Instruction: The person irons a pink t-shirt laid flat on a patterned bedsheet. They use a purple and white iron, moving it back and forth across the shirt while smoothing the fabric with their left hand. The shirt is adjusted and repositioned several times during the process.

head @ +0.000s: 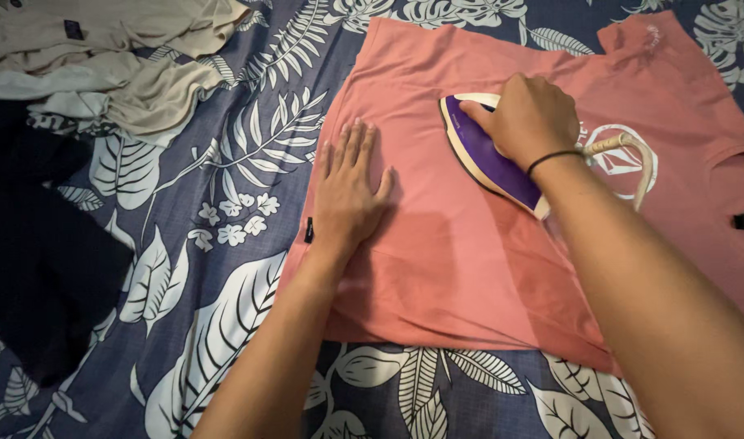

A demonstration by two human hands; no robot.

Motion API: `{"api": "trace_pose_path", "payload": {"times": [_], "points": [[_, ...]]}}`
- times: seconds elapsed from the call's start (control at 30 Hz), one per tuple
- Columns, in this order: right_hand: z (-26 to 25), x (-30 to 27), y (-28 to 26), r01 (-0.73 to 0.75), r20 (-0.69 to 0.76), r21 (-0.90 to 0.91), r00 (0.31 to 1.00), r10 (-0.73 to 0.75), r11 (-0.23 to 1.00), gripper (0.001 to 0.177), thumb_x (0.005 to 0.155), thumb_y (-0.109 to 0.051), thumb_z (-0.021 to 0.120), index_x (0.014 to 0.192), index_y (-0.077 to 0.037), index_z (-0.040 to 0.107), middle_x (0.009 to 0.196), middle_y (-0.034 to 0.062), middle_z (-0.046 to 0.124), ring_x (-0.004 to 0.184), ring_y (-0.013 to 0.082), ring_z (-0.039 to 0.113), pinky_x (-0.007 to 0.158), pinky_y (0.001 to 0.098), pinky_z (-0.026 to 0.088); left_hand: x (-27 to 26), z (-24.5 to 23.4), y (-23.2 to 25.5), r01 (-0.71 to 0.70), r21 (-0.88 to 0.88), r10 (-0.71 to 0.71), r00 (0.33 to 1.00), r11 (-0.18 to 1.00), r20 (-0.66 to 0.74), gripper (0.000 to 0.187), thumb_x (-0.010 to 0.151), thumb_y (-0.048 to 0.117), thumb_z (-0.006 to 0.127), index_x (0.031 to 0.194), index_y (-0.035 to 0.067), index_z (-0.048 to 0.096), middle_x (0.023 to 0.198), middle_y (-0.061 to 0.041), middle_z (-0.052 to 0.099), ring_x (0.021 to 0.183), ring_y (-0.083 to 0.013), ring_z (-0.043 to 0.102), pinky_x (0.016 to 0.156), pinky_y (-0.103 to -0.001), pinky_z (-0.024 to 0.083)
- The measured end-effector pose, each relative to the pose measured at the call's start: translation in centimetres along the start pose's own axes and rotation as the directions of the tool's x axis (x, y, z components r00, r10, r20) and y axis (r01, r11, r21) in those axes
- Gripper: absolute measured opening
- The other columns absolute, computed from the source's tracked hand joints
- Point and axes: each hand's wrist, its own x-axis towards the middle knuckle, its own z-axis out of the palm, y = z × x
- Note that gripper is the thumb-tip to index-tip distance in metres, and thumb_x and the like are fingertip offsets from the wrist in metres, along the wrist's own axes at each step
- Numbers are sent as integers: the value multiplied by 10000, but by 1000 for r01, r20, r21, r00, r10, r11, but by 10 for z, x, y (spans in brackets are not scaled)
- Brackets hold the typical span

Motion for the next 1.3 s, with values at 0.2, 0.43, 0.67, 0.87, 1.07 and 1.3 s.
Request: {"api": "trace_pose_path", "payload": {"times": [0.2,0.43,0.67,0.87,1.07,1.3], "points": [[-33,-9,-14,-57,392,81,920,21,995,740,824,-693,733,794,45,763,765,247,728,713,389,733,704,486,564,0,1,1,1,10,-1,1000,1000,-8,701,975,401,552,1573,77,381,1647,-133,359,1546,-273,284,1268,-465,156],[-59,-58,-50,283,270,171,908,-321,944,566,836,-634,677,794,-85,805,754,183,733,710,379,710,656,498,542,-3,12,-4,-10,79,15,998,997,-66,671,1013,356,515,1584,32,375,1654,-155,360,1551,-284,284,1270,-468,171],[-38,-61,-56,353,100,-31,932,-348,935,564,940,-627,610,903,-83,755,731,170,719,661,360,707,619,492,545,-4,10,-3,20,74,-16,998,997,-57,701,993,378,514,1567,3,370,1637,-175,360,1544,-288,282,1268,-466,166],[-1,-16,-52,268,-41,-138,960,-276,954,572,952,-635,655,907,-74,760,732,173,716,646,355,704,592,478,544,-4,6,-2,25,68,-22,999,997,-44,713,965,363,528,1560,1,373,1639,-175,366,1550,-282,286,1273,-464,162],[10,14,-41,159,-15,-47,987,-160,986,629,903,-657,733,826,-33,763,784,206,725,736,390,714,670,512,546,-4,5,0,37,63,-35,999,997,-39,719,964,368,535,1569,15,371,1645,-156,362,1552,-264,287,1275,-459,162],[-31,-2,-50,100,373,81,920,-123,992,668,834,-641,765,854,27,747,832,265,728,762,418,733,723,499,566,-3,-10,-17,24,51,-28,996,998,87,727,977,426,506,1588,71,333,1662,-136,306,1552,-263,232,1256,-472,121]]}}
